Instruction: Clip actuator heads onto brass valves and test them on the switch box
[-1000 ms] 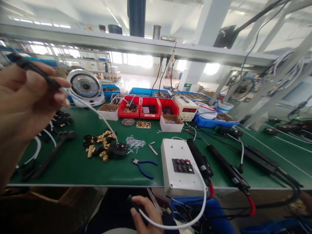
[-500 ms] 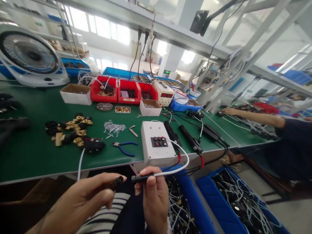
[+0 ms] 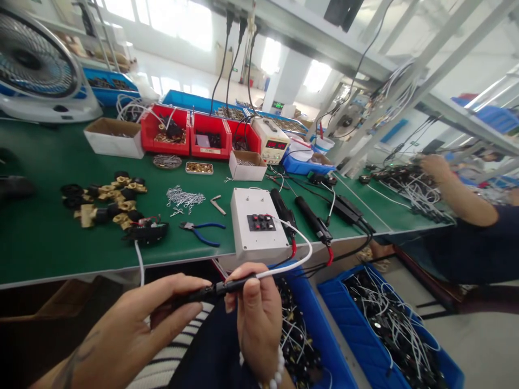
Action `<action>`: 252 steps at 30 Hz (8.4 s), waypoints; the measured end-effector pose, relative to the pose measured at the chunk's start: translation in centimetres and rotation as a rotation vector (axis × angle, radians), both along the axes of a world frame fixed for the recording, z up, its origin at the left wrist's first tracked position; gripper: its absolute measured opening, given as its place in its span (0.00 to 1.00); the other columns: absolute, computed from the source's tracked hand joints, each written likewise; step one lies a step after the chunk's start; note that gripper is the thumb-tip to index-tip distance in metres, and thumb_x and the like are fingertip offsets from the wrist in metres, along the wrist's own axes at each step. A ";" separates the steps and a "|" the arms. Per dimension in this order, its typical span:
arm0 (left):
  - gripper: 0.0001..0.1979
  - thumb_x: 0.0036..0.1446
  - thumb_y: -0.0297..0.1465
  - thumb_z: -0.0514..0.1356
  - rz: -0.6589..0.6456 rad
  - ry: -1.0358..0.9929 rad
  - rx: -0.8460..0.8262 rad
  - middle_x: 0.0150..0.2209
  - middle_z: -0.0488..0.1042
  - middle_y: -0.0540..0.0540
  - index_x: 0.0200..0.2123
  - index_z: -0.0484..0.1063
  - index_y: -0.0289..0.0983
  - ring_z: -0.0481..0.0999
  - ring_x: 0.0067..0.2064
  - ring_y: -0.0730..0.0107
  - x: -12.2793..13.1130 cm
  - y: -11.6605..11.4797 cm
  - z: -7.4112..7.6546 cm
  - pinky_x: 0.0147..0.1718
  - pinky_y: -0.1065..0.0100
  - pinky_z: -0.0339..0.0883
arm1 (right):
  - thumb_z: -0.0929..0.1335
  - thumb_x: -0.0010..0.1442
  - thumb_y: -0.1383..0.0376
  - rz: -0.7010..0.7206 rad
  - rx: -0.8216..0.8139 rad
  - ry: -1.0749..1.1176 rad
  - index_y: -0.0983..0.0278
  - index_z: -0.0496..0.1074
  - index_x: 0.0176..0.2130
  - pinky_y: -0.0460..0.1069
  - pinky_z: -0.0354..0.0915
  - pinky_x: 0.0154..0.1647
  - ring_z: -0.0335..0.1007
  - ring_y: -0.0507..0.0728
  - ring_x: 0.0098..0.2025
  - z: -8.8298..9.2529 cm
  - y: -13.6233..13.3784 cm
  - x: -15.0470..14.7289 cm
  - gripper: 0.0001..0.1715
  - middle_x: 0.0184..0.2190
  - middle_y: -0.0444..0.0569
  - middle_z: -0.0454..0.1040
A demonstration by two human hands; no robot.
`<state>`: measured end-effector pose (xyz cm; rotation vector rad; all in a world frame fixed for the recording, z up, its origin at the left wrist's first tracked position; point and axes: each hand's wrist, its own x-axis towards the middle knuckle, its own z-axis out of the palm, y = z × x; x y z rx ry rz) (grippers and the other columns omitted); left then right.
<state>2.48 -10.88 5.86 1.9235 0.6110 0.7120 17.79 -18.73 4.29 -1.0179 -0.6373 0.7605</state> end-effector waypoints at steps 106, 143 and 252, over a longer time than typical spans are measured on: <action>0.32 0.51 0.55 0.61 0.536 0.253 0.040 0.49 0.73 0.40 0.49 0.71 0.37 0.76 0.52 0.49 -4.4 10.0 -8.8 0.55 0.49 0.70 | 0.70 0.61 0.64 -0.079 -0.416 -1.176 0.65 0.73 0.50 0.56 0.70 0.51 0.73 0.58 0.45 -0.1 15.5 14.8 0.17 0.43 0.52 0.76; 0.28 0.58 0.42 0.67 0.092 -0.117 0.291 0.57 0.69 0.48 0.61 0.65 0.55 0.72 0.58 0.63 -4.0 3.0 0.4 0.60 0.67 0.69 | 0.69 0.67 0.59 0.070 -0.591 -1.464 0.66 0.75 0.42 0.57 0.71 0.50 0.74 0.56 0.46 -1.0 18.3 16.7 0.12 0.43 0.49 0.77; 0.23 0.55 0.33 0.72 0.173 -0.407 0.061 0.50 0.69 0.50 0.50 0.67 0.46 0.69 0.55 0.69 -3.4 2.0 -1.8 0.56 0.70 0.64 | 0.68 0.67 0.62 0.344 0.052 -0.667 0.46 0.66 0.60 0.53 0.77 0.44 0.79 0.60 0.50 -3.0 2.8 -4.0 0.24 0.53 0.46 0.79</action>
